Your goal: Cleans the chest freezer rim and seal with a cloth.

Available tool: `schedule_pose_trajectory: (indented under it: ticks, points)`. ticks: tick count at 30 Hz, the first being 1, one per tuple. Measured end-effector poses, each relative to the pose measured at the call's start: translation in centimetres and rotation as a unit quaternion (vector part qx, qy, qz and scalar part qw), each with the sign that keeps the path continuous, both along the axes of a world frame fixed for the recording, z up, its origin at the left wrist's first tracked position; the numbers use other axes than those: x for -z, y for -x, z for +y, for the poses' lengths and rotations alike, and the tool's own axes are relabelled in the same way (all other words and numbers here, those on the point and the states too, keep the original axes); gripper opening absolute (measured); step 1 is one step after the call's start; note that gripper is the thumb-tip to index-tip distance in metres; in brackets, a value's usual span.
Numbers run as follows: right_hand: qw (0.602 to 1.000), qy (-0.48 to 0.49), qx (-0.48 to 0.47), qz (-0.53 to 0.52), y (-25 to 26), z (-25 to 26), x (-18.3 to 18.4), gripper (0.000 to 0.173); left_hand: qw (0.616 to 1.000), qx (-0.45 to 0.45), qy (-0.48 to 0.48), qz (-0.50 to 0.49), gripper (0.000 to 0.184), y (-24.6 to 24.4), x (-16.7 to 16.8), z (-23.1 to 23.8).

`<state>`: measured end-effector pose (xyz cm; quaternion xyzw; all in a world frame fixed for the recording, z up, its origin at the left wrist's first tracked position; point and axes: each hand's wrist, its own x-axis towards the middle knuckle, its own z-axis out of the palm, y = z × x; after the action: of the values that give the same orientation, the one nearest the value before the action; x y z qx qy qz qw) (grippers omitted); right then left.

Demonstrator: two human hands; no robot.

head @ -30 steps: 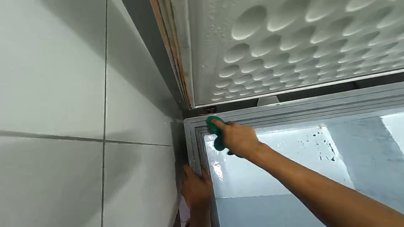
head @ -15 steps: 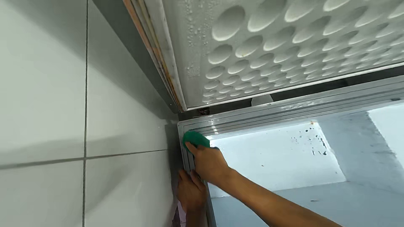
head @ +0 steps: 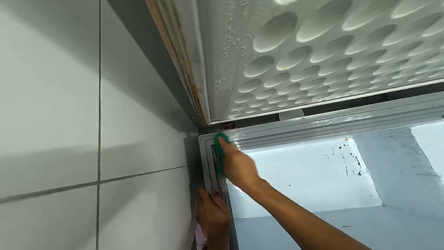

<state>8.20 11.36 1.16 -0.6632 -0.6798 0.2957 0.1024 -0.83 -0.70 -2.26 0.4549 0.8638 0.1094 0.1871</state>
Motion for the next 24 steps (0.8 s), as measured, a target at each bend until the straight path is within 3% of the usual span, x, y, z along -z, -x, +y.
schedule_pose_trajectory:
  ticks: [4,8,11,17,24]
  points:
    - [0.998,-0.033,0.044,-0.016,-2.7,0.7,-0.3,0.048,1.0,0.0,0.021,-0.008,0.049,0.0,-0.4,0.1]
    - [0.997,0.055,-0.006,-0.061,0.2,2.6,-1.7,0.05,0.999,-0.003,0.034,-0.006,0.046,0.1,-0.6,0.1]
    - [0.992,0.081,-0.043,-0.085,1.9,3.5,-2.5,0.042,0.999,-0.006,0.045,-0.007,0.045,0.1,-0.7,0.1]
    - [0.986,0.111,-0.105,-0.072,5.2,3.4,-3.2,0.052,0.998,-0.006,0.068,0.005,0.049,0.1,-0.9,0.0]
    - [0.982,0.108,-0.075,-0.138,-3.1,2.8,-3.2,0.062,0.998,-0.001,0.06,0.005,0.047,0.1,-1.0,-0.3]
